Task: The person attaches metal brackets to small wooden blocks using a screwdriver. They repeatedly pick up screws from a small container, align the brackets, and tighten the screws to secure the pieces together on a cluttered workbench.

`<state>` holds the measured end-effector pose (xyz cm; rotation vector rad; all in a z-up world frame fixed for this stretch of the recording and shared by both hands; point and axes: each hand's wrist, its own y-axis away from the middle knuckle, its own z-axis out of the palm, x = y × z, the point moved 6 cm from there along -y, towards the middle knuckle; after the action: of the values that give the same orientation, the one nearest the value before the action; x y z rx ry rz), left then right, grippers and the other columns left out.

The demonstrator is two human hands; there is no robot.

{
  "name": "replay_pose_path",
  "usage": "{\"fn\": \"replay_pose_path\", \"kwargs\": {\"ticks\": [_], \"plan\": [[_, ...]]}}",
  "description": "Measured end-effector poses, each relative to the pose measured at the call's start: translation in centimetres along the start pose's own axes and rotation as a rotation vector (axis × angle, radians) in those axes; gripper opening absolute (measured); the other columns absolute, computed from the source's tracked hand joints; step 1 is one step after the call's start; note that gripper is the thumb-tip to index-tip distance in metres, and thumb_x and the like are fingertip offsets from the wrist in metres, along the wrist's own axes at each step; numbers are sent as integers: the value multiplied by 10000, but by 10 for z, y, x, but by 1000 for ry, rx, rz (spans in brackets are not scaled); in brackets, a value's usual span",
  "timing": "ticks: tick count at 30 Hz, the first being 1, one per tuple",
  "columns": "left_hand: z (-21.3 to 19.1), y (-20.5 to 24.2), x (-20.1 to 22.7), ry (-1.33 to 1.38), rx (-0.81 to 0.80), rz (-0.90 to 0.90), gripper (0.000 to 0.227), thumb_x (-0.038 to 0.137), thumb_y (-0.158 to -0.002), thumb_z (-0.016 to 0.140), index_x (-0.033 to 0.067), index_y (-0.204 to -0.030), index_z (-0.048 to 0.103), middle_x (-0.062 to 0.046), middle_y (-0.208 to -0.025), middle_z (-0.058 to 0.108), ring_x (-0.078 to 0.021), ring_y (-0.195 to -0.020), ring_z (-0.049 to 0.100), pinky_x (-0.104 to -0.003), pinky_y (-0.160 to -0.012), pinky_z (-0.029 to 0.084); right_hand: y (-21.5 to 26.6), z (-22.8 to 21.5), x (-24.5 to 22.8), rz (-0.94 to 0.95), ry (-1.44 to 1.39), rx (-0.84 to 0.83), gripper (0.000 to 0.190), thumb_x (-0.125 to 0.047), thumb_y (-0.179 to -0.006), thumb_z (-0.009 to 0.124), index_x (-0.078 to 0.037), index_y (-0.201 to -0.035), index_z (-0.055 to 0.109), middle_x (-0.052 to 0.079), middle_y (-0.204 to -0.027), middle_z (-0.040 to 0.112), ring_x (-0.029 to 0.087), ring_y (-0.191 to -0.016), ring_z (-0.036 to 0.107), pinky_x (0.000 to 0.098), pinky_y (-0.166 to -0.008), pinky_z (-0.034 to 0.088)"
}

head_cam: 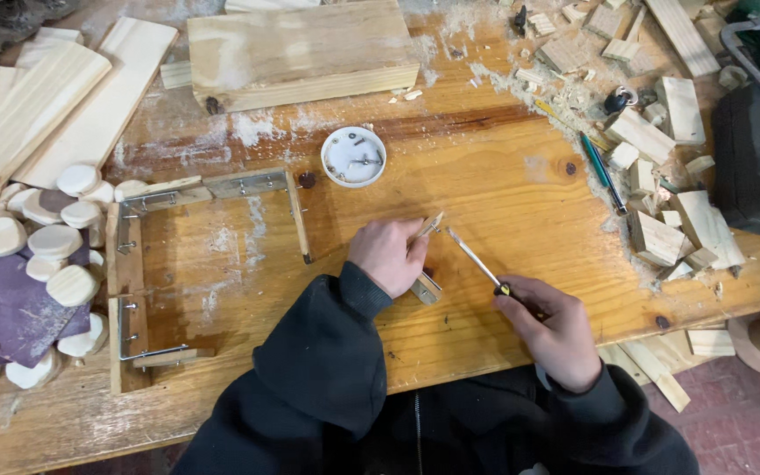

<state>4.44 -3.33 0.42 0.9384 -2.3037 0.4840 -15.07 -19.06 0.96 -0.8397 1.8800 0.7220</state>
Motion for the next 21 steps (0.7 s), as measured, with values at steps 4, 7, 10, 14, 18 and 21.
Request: {"fn": "replay_pose_path", "kwargs": {"ticks": [4,7,10,14,18,21], "plan": [[-1,0,1,-12,-27,-16,397,375,-881,595,140,-1142,780,-149,-947,779,-405,-929,739,-547,-818,592,1,-7,-11,-250,167,123,333,-11,-815,825,-37,-1145,787,149,-914,806,228,-818,775,356,-657,628],[3,-3,-4,3,-1,-10,376,331,-884,601,135,-1150,781,-147,-976,779,-404,-956,733,-542,-837,593,10,-6,-32,-440,397,164,287,-141,-769,888,-164,-1050,830,28,-840,790,211,-757,764,284,-587,598],[2,-3,-4,31,11,3,353,320,-885,620,117,-1125,781,-158,-941,772,-416,-931,732,-563,-819,594,17,-6,-42,-509,448,178,267,-108,-769,864,-141,-1032,833,81,-809,771,286,-711,747,362,-530,577],[6,-3,-7,31,14,-8,360,348,-887,622,127,-1121,782,-140,-945,776,-403,-938,734,-548,-826,597,21,-6,-48,-537,465,211,244,-120,-789,859,-167,-1027,837,34,-806,772,228,-688,739,301,-505,566],[0,1,2,20,5,1,366,341,-892,627,111,-1134,776,-145,-960,775,-408,-949,731,-560,-829,592,21,-4,-47,-583,450,223,243,-101,-793,863,-155,-1029,837,47,-803,769,237,-684,738,311,-485,561],[1,-3,-4,25,16,-33,328,340,-894,620,132,-1090,782,-149,-918,765,-420,-932,724,-569,-826,590,20,-5,-47,-570,470,200,247,-105,-775,851,-152,-1017,832,83,-805,765,295,-695,737,349,-484,555]]}}
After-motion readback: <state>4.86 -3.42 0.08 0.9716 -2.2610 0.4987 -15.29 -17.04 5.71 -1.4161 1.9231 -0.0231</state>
